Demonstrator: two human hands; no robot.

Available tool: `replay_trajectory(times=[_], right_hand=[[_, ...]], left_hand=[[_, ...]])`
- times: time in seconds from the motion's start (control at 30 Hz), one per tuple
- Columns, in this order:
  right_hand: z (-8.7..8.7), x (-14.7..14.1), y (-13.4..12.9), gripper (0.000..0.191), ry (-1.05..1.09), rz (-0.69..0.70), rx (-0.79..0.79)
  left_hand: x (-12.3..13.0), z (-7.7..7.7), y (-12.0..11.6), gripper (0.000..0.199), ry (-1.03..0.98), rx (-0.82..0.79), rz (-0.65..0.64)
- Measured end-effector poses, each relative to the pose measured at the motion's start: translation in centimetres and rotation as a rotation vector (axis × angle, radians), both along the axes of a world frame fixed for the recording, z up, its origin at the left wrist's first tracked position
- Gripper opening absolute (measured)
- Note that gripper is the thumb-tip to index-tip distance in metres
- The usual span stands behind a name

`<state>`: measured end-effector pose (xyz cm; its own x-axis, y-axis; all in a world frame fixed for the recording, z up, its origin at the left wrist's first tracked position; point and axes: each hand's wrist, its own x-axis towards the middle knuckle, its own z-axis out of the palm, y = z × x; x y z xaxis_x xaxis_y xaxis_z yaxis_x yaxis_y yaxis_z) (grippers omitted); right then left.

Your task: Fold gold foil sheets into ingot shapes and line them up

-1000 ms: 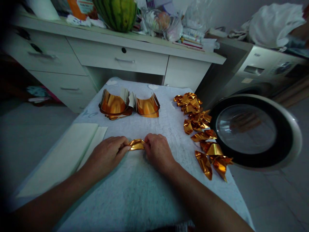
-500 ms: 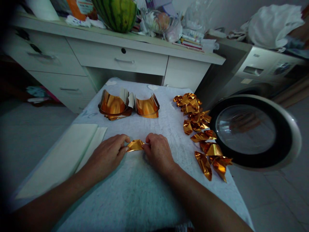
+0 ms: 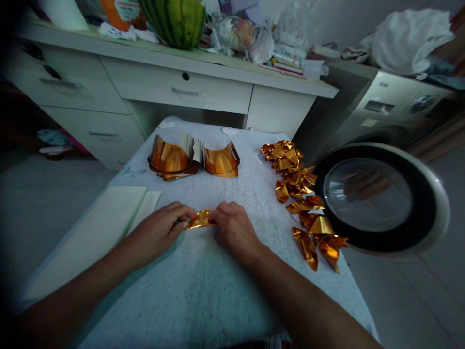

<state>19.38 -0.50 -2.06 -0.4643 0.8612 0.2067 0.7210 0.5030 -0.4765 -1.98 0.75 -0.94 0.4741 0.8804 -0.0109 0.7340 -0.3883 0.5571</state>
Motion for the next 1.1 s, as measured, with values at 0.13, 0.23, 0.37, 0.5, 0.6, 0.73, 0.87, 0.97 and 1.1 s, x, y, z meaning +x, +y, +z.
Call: replay_trajectory(times=[0.13,0.23,0.37,0.5,0.6,0.73,0.87,0.97,1.1], right_hand=[[1.0,-0.5,-0.4,0.02,-0.037,-0.041,-0.042],[2.0,-1.2,-0.4,0.012,-0.074,-0.106,-0.099],[3.0,-2.0,0.1,0.015,-0.153,-0.157,-0.169],[3.2,-2.8,0.3,0.011,-0.252,-0.212,-0.18],[2.9,-3.4,0.0,0.017,-0.305,-0.263,-0.143],[2.4,-3.8,-0.6,0.028,-0.32,-0.299,-0.087],[2.2,-3.9,-0.7,0.029,-0.307,-0.323,-0.082],[2.0,-3.8,-0.6,0.018,-0.295,-0.322,-0.087],[1.7,-3.1,-0.3,0.007,-0.236,-0.293,-0.128]], left_hand=[[-0.1,-0.1,0.1,0.025,-0.011,-0.024,-0.006],[0.0,0.0,0.0,0.022,-0.022,-0.019,-0.004],[0.4,0.2,-0.3,0.013,-0.003,0.018,0.027],[0.8,0.1,-0.5,0.009,0.037,0.065,0.056],[0.9,-0.2,-0.5,0.007,0.05,0.078,0.062],[0.8,-0.3,-0.4,0.008,0.057,0.08,0.055],[0.8,-0.2,-0.5,0.013,0.079,0.072,0.048],[0.8,-0.2,-0.6,0.014,0.104,0.074,0.043],[0.7,-0.3,-0.6,0.015,0.107,0.068,0.03]])
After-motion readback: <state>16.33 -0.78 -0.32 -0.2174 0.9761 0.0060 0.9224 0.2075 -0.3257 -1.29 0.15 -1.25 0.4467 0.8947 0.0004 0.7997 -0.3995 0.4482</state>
